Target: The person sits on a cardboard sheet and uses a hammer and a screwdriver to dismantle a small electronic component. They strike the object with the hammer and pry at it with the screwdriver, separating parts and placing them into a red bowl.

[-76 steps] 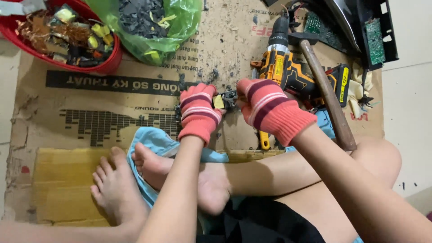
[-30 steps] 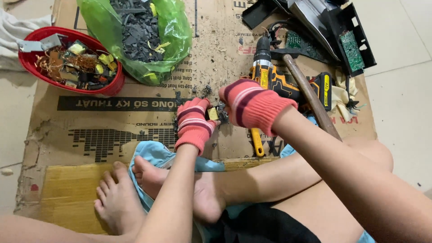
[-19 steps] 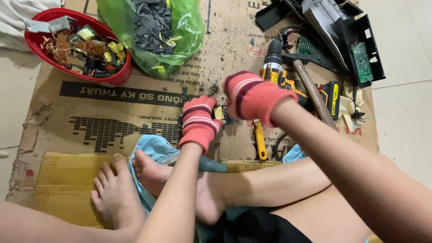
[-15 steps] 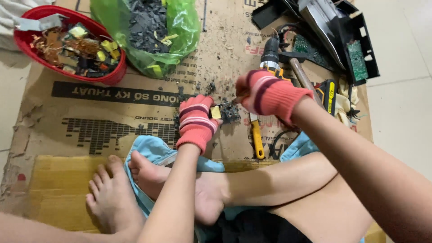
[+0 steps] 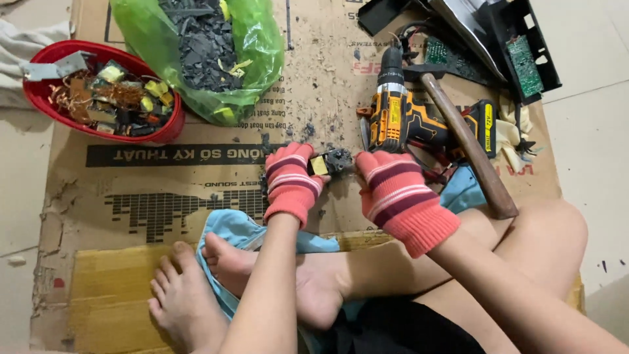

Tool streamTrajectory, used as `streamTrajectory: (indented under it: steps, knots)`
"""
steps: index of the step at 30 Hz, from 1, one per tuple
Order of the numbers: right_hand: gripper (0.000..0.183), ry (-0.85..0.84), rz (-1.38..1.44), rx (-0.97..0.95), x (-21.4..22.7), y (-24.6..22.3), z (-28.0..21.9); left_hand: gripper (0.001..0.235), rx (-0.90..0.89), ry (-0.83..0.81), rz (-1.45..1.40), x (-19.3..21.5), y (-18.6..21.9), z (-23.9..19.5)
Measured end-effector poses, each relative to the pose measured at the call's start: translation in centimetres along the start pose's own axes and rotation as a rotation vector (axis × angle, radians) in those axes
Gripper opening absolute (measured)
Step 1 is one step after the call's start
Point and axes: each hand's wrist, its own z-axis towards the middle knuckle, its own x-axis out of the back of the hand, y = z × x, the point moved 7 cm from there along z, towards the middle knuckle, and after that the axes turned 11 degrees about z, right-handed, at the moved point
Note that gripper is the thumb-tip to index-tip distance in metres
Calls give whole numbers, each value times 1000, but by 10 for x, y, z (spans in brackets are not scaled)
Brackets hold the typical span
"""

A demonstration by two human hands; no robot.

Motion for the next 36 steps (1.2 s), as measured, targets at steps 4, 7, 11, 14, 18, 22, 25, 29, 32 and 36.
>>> streamTrajectory:
  steps: [4,7,11,14,18,22,25,29,32,36]
  knots:
    - [30,109,124,-23,4,19,-12,44,-17,-6,-9,5,1,-3]
    - [19,209,271,53,11,17,-21,48,0,-3,1,-4,0,0]
    - [24,216,362,83,6,14,-20,47,10,17,-10,-4,-1,1]
    - [26,214,375,124,2,14,-19,48,15,30,-13,-4,-2,0]
    - [16,280,370,236,15,2,-23,49,11,50,-8,-5,-2,2]
    - [26,289,220,368,15,-6,-18,49,-8,19,0,-1,-3,-1]
    - [24,244,224,343,15,2,-16,49,-9,-2,-8,3,0,-4]
    - [32,237,199,387,16,-2,-23,50,7,-17,-26,4,0,-6]
    - [31,244,218,385,15,-2,-24,49,14,-15,-23,2,2,-5]
    - [22,271,270,359,19,6,-25,46,6,5,-8,4,2,-3]
